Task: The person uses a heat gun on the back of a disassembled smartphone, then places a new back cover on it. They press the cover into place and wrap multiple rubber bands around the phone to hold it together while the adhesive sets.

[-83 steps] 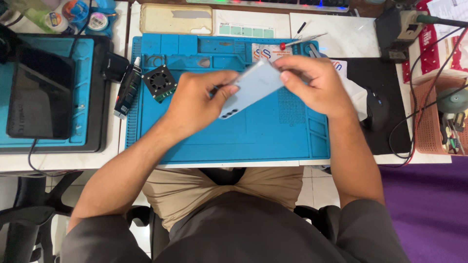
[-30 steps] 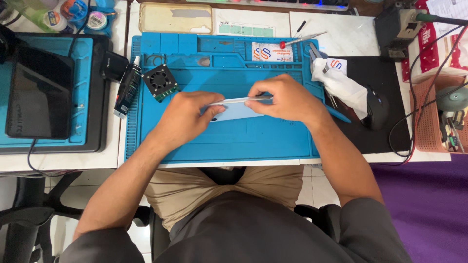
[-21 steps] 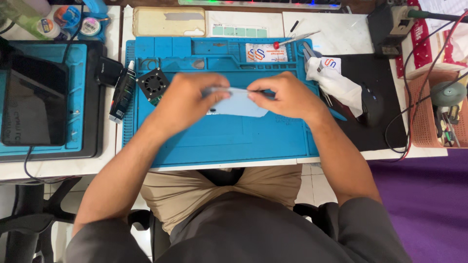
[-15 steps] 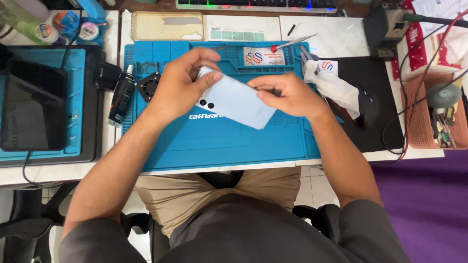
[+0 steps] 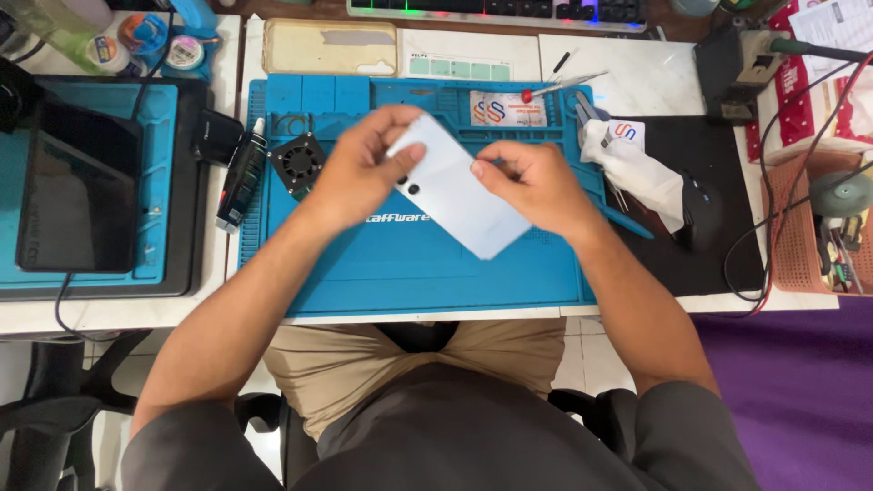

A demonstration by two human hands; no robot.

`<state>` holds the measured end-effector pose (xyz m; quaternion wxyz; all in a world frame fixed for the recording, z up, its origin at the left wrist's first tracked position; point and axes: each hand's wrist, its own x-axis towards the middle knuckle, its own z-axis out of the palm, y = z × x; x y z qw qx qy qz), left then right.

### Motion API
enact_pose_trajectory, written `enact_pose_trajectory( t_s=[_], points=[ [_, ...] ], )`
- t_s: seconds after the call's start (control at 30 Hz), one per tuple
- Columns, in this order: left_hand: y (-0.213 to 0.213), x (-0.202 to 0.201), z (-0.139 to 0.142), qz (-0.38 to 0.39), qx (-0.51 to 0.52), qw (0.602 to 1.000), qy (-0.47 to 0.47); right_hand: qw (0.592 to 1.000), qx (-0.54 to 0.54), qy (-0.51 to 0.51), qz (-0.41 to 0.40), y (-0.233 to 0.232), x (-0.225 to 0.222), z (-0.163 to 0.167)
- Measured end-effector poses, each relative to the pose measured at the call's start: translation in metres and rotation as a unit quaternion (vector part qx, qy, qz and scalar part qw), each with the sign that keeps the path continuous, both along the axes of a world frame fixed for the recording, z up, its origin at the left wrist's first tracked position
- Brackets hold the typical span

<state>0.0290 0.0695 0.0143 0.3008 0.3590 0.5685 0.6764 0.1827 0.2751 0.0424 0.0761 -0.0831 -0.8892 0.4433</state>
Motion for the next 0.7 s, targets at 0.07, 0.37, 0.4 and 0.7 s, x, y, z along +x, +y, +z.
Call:
enact_pose_trajectory(
  t_s=[0.07, 0.37, 0.4, 0.7],
  points=[
    [0.002, 0.007, -0.003, -0.008, -0.013, 1.0, -0.009, 1.0, 0.004, -0.003, -0.003, -0.009, 0.0, 0.004],
    [0.005, 0.021, -0.001, 0.01, -0.011, 1.0, 0.023, 1.0, -0.003, -0.003, -0.012, -0.016, -0.004, 0.011],
    [0.005, 0.023, -0.002, 0.012, -0.016, 0.999, 0.038, 1.0, 0.001, -0.002, -0.015, -0.017, -0.005, 0.01],
    [0.007, 0.021, -0.008, 0.044, -0.006, 0.998, -0.042, 1.0, 0.011, 0.013, -0.012, -0.02, -0.009, 0.008]
  ],
)
